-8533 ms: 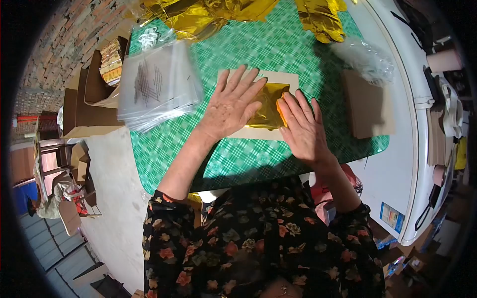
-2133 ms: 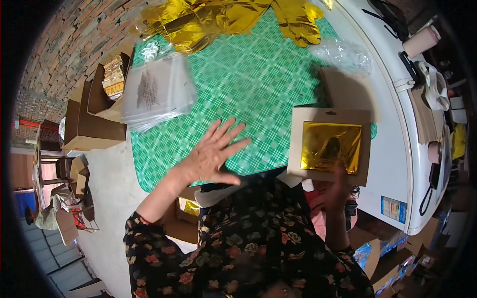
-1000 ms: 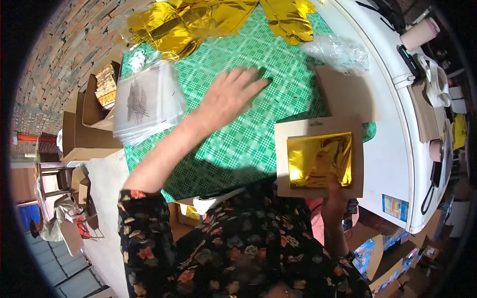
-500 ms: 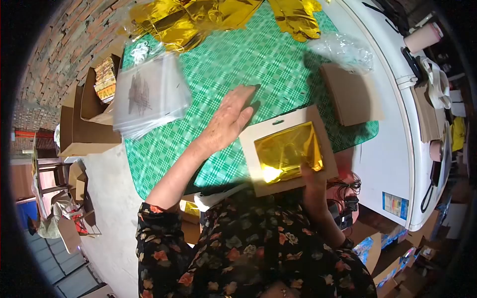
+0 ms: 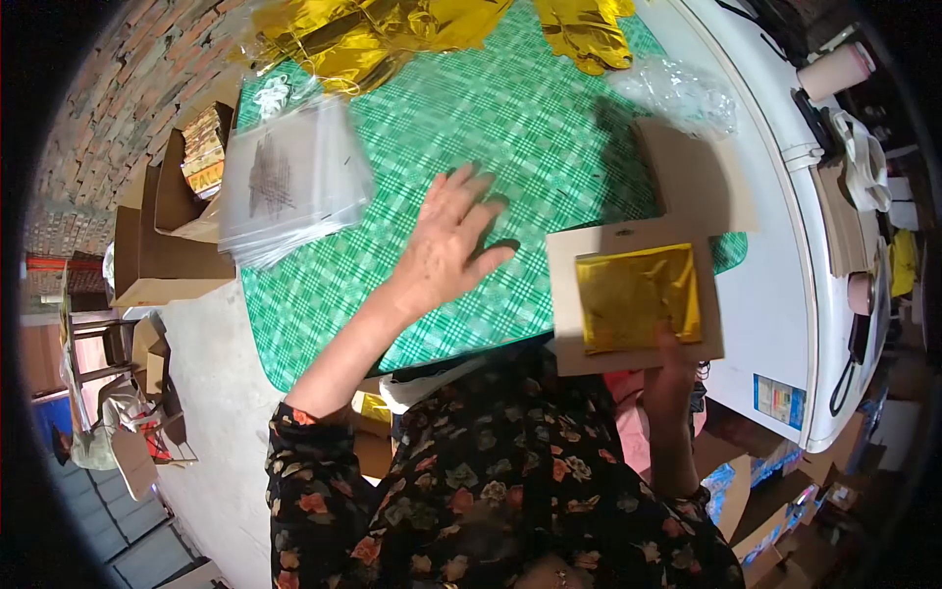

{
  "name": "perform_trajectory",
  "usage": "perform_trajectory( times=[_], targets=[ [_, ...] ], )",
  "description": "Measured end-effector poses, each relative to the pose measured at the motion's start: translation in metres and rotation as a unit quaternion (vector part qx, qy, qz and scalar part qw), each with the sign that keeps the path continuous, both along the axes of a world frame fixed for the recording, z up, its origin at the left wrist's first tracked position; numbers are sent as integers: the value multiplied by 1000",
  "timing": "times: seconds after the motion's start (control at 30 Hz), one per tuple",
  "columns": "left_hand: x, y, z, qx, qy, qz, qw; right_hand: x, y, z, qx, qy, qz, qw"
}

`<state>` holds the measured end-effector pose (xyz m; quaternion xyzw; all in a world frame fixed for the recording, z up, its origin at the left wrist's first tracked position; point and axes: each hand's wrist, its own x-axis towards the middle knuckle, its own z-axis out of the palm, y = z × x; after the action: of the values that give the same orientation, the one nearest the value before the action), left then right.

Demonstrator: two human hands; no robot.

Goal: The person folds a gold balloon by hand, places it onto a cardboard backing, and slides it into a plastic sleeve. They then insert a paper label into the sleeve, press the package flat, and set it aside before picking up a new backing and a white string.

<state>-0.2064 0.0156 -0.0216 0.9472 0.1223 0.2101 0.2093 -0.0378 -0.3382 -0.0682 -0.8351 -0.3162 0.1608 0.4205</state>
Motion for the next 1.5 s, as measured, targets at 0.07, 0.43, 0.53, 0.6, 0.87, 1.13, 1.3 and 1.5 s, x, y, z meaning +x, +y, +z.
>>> perform_trajectory(
  times=[0.07,0.43,0.53,0.6,0.87,1.13,1.3,1.5],
  targets=[
    [-5,-15,8,42,17,21,999,-3,4,23,52,47,-77,995],
    [-33,-56,-16,12,53,55,997,-14,18,46,193,245,-162,936],
    [-31,-55,-19,-9,33,67,997,-13,12,42,139,193,-128,963],
    [-31,-54,-18,-23,27,69,997,-15,12,43,141,196,-114,964],
    [-30,-55,-12,-28,26,61,997,-20,30,62,158,201,-93,962],
    [-30,-54,-13,-43,34,61,997,-19,35,77,90,190,-72,975],
    [-32,-51,-13,-53,34,53,997,-24,41,81,59,163,-44,984],
    [-34,-50,-10,-68,32,44,996,-30,48,84,39,182,-80,979]
  ],
)
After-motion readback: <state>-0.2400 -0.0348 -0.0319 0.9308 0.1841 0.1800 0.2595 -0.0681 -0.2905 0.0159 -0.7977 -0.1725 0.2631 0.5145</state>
